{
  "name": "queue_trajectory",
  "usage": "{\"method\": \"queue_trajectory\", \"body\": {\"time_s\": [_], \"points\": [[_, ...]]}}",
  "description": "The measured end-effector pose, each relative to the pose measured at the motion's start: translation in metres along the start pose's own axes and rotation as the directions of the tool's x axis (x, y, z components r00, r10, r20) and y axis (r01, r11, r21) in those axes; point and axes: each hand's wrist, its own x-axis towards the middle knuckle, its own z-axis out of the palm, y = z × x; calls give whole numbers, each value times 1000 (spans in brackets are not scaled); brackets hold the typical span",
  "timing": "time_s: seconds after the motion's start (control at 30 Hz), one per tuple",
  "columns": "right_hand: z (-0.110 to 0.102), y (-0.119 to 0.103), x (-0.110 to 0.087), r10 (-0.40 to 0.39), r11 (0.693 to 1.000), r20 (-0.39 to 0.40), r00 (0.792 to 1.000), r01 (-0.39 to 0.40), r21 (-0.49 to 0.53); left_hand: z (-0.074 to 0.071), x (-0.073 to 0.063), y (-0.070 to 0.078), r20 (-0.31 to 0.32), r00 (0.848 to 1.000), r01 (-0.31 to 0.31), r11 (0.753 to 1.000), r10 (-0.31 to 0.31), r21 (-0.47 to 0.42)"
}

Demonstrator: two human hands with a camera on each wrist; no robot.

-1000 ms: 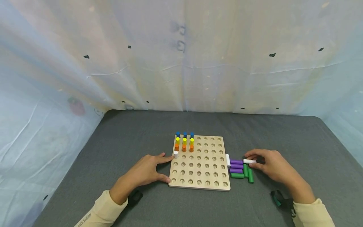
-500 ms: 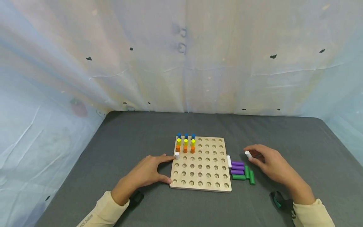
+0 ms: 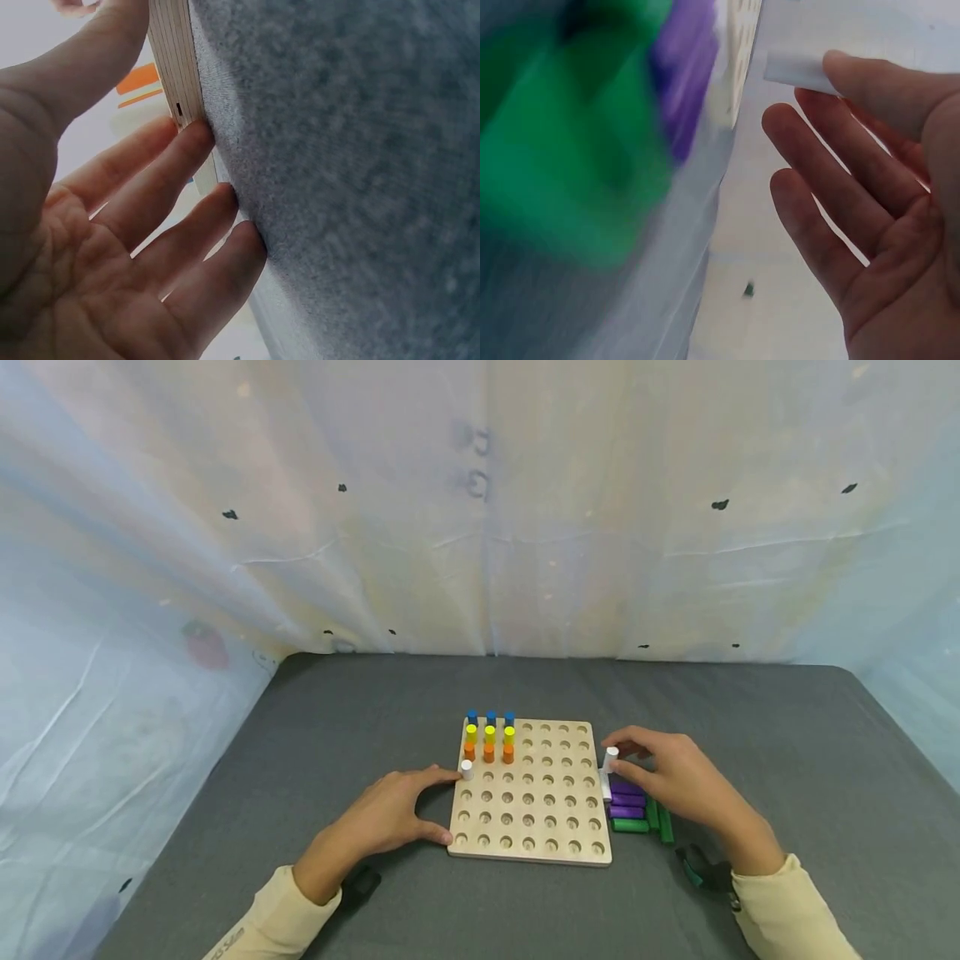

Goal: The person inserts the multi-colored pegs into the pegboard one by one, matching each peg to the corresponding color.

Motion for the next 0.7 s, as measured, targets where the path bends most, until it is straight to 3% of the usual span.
{"method": "queue_trajectory", "body": {"time_s": [0.43,0.7], "points": [[29,-67,47,-158,987,77,984,155,47,-1,0,-1,-19,1000,-8,1000,9,8],[49,-90,64,-222,974,100,970,216,66,-2,-1,-4,-13,1000,-19,1000,19,0]]}}
